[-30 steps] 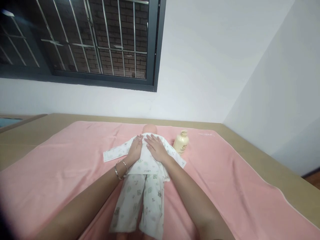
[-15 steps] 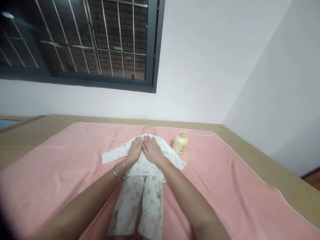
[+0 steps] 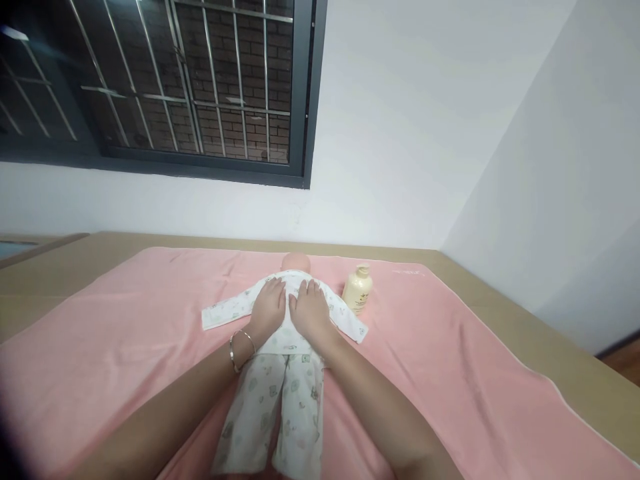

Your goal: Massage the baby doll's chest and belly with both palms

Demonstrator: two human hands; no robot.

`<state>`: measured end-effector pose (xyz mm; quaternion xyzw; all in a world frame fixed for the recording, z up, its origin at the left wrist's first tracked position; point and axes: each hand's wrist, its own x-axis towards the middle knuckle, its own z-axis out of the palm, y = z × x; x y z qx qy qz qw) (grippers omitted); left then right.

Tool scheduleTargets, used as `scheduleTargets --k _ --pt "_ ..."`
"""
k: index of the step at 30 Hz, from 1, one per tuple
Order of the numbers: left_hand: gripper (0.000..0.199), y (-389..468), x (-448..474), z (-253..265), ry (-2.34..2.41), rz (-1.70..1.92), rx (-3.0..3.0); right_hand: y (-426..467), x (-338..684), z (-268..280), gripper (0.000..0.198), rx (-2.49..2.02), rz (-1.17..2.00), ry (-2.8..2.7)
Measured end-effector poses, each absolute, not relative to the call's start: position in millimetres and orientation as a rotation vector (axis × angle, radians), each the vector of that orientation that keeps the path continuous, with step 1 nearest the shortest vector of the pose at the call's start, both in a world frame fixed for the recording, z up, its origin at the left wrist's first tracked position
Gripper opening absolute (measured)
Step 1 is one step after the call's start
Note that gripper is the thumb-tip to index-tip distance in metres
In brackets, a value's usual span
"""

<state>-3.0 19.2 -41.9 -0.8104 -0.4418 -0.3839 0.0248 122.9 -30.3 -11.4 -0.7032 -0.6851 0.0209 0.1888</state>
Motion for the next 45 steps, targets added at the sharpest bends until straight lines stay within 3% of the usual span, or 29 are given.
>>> scheduleTargets --k 4,9,19,23,29,36,41,45 --pt "0.037 12.3 -2.1 -33.0 -1.170 -1.031 -2.579 -42.1 117.3 -1.3 0.058 -1.923 0.077 -2.074" --pt "0.041 20.0 -3.2 -28.9 -1.303 -1.040 -2.635 -21.8 135.8 -8.1 0.051 -1.677 0.126 -2.078" --pt "0.077 31.1 -16.2 -21.7 -1.714 -0.762 -2.792 6.8 159.3 -29.4 0.057 -1.668 0.178 -1.880" --pt "0.069 17.1 -10.6 -11.3 -1.727 -0.671 -2.693 0.0 152.6 -20.3 0.054 -1.754 0.114 -1.901" --pt "0.032 -5.3 -1.5 8.7 -1.394 -0.731 -2.701 -26.3 128.3 -7.3 0.036 -1.681 -0.156 -1.979" --pt "0.043 20.9 -11.1 -2.5 -1.520 -0.852 -2.792 -14.5 140.7 -13.5 0.043 -1.700 -0.011 -1.877" --pt "0.071 40.6 -19.0 -20.7 -1.812 -0.827 -2.773 0.3 158.2 -21.8 0.055 -1.865 0.073 -1.847" --pt "0.063 32.9 -14.4 -22.6 -1.750 -0.774 -2.688 -2.3 155.6 -20.1 0.054 -1.874 -0.003 -1.886"
